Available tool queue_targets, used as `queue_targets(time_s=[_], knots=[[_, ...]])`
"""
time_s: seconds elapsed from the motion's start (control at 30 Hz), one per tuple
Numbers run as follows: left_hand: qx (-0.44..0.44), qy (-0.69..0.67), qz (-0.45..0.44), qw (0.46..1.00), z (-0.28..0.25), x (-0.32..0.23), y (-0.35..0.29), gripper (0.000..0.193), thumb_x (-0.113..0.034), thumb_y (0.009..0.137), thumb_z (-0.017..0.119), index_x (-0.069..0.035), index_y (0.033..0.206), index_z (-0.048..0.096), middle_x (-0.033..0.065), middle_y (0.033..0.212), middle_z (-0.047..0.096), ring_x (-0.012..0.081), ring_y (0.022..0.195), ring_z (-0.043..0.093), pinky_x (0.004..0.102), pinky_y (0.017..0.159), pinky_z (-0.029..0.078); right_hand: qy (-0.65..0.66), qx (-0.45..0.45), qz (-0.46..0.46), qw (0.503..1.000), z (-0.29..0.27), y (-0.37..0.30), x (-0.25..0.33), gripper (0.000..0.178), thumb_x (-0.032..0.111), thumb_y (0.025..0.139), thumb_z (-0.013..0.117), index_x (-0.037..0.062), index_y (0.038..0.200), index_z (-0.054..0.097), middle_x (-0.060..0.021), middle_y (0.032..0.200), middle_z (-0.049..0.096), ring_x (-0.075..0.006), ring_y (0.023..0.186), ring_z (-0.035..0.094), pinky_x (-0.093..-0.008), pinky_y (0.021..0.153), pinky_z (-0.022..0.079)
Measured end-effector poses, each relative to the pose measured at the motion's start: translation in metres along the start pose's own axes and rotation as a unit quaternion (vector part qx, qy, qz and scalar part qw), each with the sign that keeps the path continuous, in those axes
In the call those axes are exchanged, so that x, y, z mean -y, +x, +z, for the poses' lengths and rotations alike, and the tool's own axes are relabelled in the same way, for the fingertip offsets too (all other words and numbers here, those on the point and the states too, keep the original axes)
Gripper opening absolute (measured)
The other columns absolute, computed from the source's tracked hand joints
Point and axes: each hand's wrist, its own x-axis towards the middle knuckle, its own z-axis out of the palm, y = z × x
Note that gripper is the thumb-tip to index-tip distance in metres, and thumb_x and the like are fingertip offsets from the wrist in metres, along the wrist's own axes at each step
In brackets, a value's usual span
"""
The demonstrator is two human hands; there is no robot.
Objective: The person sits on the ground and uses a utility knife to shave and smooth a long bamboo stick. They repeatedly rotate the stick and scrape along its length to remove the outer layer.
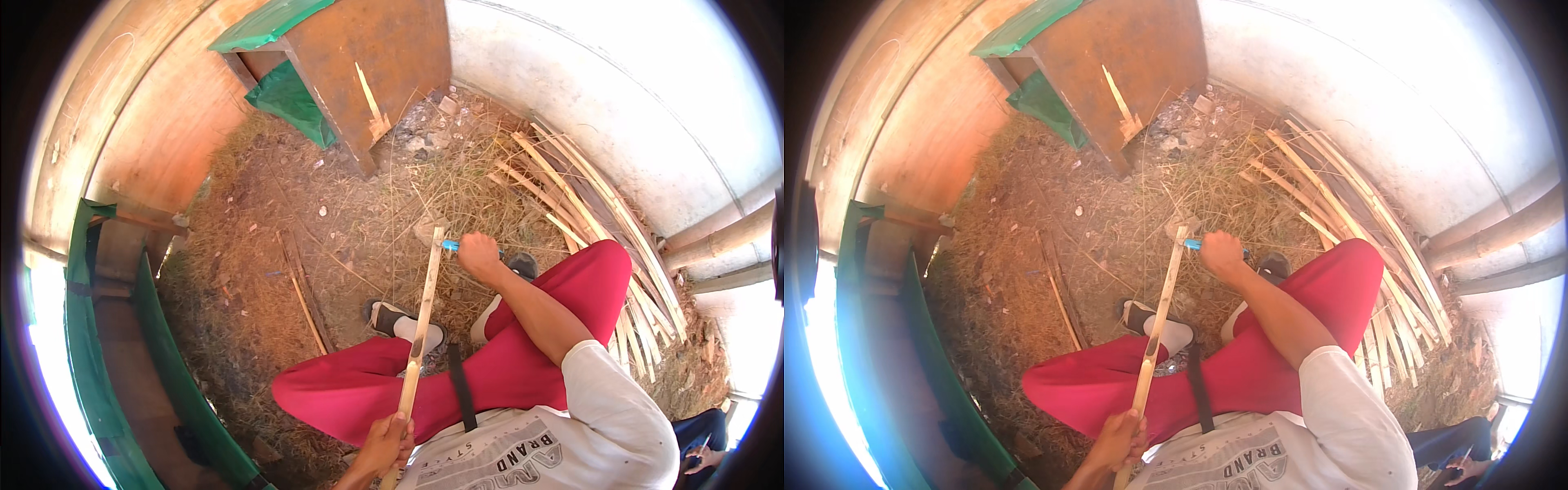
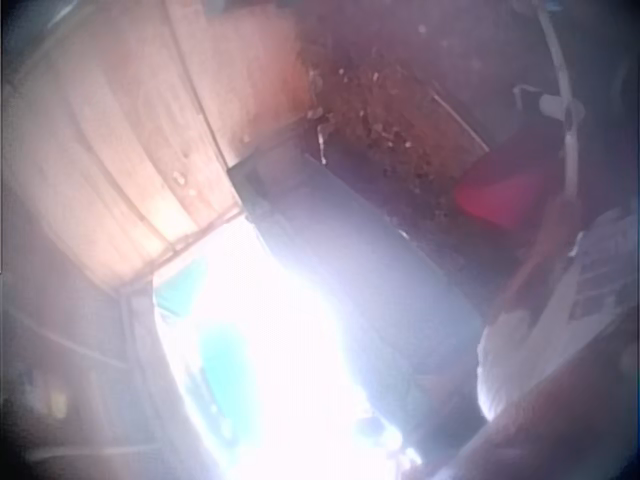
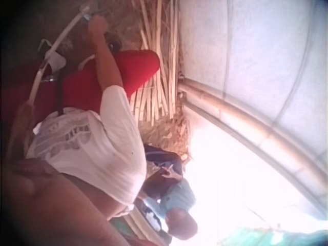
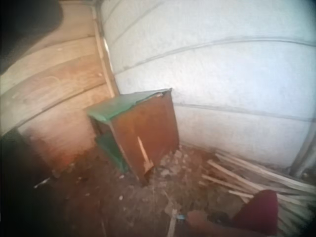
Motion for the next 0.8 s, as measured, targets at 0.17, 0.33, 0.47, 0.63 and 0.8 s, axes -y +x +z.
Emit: queue_targets(time_s=[0.17, 0.33, 0.47, 0.63, 0.8], knots=[[-0.001, -0.012, -0.037, 0.999, -0.004, 0.013, -0.014, 0.037, -0.034, 0.110, 0.033, -0.007, 0.090, 0.047, -0.0026, 0.060, 0.035, 0.0063, 0.044, 0.031, 0.0255, 0.038, 0.029, 0.005, -0.013, 0.019, 1.000, 0.021, 0.006, -0.020, 0.018, 0.013, 0.080, 0.063, -0.0022, 0.086, 0.072, -0.0246, 0.086, 0.070, -0.0418, 0.082, 0.071, -0.0514, 0.072, 0.057], [-0.039, 0.001, -0.006, 0.999, -0.021, 0.030, -0.036, 0.037, -0.035, 0.110, 0.033, -0.006, 0.092, 0.048, -0.0018, 0.061, 0.036, 0.0069, 0.045, 0.032, 0.0259, 0.039, 0.031, 0.016, 0.037, 0.108, 0.993, 0.007, 0.020, -0.046, 0.021, 0.013, 0.081, 0.064, -0.0028, 0.092, 0.072, -0.0250, 0.092, 0.071, -0.0414, 0.088, 0.071, -0.0506, 0.076, 0.057], [-0.070, 0.023, 0.064, 0.995, -0.024, 0.027, -0.027, 0.039, -0.036, 0.110, 0.034, -0.004, 0.093, 0.049, -0.0011, 0.061, 0.037, 0.0073, 0.045, 0.034, 0.0255, 0.040, 0.033, 0.020, 0.132, 0.090, 0.987, 0.009, 0.008, -0.016, 0.021, 0.014, 0.084, 0.063, -0.0013, 0.095, 0.073, -0.0231, 0.098, 0.072, -0.0395, 0.094, 0.071, -0.0480, 0.081, 0.057], [-0.039, 0.032, 0.098, 0.994, -0.032, 0.007, 0.017, 0.039, -0.035, 0.110, 0.035, -0.002, 0.097, 0.051, 0.0006, 0.063, 0.041, 0.0088, 0.046, 0.039, 0.0261, 0.041, 0.038, 0.012, 0.136, 0.119, 0.984, -0.020, 0.000, -0.005, 0.021, 0.013, 0.082, 0.064, -0.0004, 0.096, 0.073, -0.0212, 0.101, 0.072, -0.0393, 0.097, 0.070, -0.0474, 0.084, 0.056], [0.011, 0.102, 0.136, 0.985, -0.016, -0.023, 0.031, 0.038, -0.033, 0.110, 0.035, -0.001, 0.100, 0.052, 0.0018, 0.065, 0.045, 0.0099, 0.049, 0.045, 0.0271, 0.045, 0.044, -0.096, 0.009, 0.070, 0.993, -0.040, 0.001, 0.001, 0.015, 0.011, 0.085, 0.065, 0.0059, 0.094, 0.075, -0.0160, 0.099, 0.073, -0.0333, 0.096, 0.072, -0.0421, 0.077, 0.057]])
